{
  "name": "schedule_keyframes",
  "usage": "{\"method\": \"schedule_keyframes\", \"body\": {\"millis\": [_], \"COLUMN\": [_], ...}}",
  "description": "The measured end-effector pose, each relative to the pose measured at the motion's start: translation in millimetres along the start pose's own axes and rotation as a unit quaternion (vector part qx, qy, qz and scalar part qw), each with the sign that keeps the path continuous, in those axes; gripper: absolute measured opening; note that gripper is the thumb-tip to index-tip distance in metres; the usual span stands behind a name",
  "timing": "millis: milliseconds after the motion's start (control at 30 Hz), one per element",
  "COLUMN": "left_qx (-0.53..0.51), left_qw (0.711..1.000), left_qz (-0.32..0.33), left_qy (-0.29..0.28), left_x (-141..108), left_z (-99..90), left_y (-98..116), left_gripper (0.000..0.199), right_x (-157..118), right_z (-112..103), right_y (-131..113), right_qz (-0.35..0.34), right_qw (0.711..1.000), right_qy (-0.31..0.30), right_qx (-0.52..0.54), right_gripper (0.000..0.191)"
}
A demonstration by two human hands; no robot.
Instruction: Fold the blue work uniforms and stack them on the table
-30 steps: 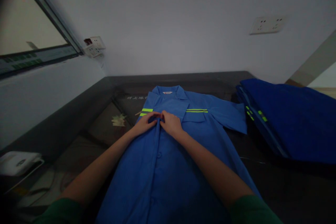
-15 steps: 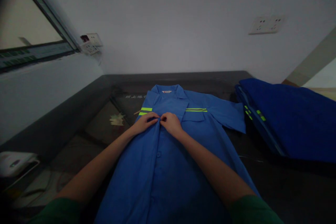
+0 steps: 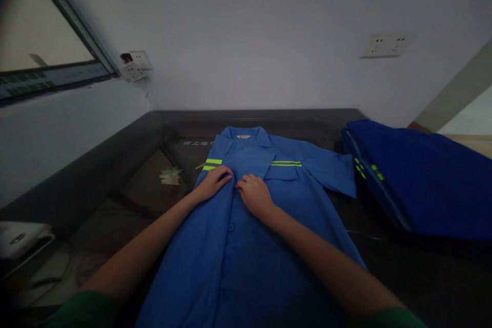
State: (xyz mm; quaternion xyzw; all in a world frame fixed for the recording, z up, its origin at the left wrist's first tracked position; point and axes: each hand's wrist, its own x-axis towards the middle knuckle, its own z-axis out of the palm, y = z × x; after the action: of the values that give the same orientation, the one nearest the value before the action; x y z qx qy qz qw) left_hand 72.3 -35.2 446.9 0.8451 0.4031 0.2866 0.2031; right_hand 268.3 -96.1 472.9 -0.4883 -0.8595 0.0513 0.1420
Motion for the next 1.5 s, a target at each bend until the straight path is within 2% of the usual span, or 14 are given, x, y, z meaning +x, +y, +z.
{"method": "schedule_keyframes", "body": {"millis": [133, 233, 333, 433, 500, 667, 800, 867, 967, 1067, 1167, 1267, 1433, 1500], "left_qx": [0.034, 0.085, 0.129, 0.159, 0.186, 0.227, 0.169, 0.151, 0.172, 0.206, 0.227, 0.233, 0.224, 0.221], "left_qw": [0.999, 0.996, 0.991, 0.986, 0.982, 0.973, 0.986, 0.988, 0.984, 0.976, 0.968, 0.964, 0.967, 0.967], "left_qz": [0.002, 0.008, 0.022, 0.042, 0.043, 0.0, -0.003, -0.009, -0.038, -0.076, -0.106, -0.126, -0.123, -0.124], "left_qy": [0.006, 0.033, 0.041, 0.023, 0.004, -0.035, -0.009, 0.018, 0.039, 0.011, -0.016, -0.017, -0.013, -0.011], "left_x": [-2, -4, -5, -5, -5, -11, -16, -16, -15, -14, -12, -12, -12, -12], "left_z": [1.1, 0.9, -0.9, -2.9, -3.4, -1.4, 2.3, 4.3, 7.3, 9.6, 10.7, 11.1, 11.8, 12.2], "left_y": [3, 7, 10, 15, 20, 36, 35, 29, 19, 13, 11, 10, 6, 6], "left_gripper": [0.014, 0.016, 0.014, 0.008, 0.007, 0.011, 0.012, 0.023, 0.053, 0.071, 0.077, 0.082, 0.083, 0.084], "right_x": [3, 0, -4, -7, -10, -17, -22, -20, -8, 17, 44, 63, 72, 72], "right_z": [4, 8, 7, 3, 0, -2, -2, -4, -8, -10, -8, -3, 8, 11], "right_y": [-1, 1, 1, -1, -2, -2, 1, 4, 6, 7, 3, -1, 0, 3], "right_qz": [-0.053, -0.095, -0.104, -0.103, -0.102, -0.081, -0.085, -0.082, -0.054, -0.006, 0.042, 0.081, 0.096, 0.083], "right_qw": [0.996, 0.989, 0.985, 0.984, 0.985, 0.992, 0.994, 0.996, 0.998, 0.998, 0.994, 0.99, 0.984, 0.985], "right_qy": [0.001, 0.006, 0.01, 0.003, -0.001, 0.007, 0.006, 0.008, 0.017, 0.011, -0.021, -0.04, -0.067, -0.057], "right_qx": [-0.069, -0.112, -0.136, -0.146, -0.141, -0.1, -0.073, -0.037, 0.02, 0.063, 0.102, 0.106, 0.132, 0.138], "right_gripper": [0.024, 0.026, 0.027, 0.03, 0.032, 0.03, 0.026, 0.024, 0.024, 0.022, 0.019, 0.016, 0.017, 0.015]}}
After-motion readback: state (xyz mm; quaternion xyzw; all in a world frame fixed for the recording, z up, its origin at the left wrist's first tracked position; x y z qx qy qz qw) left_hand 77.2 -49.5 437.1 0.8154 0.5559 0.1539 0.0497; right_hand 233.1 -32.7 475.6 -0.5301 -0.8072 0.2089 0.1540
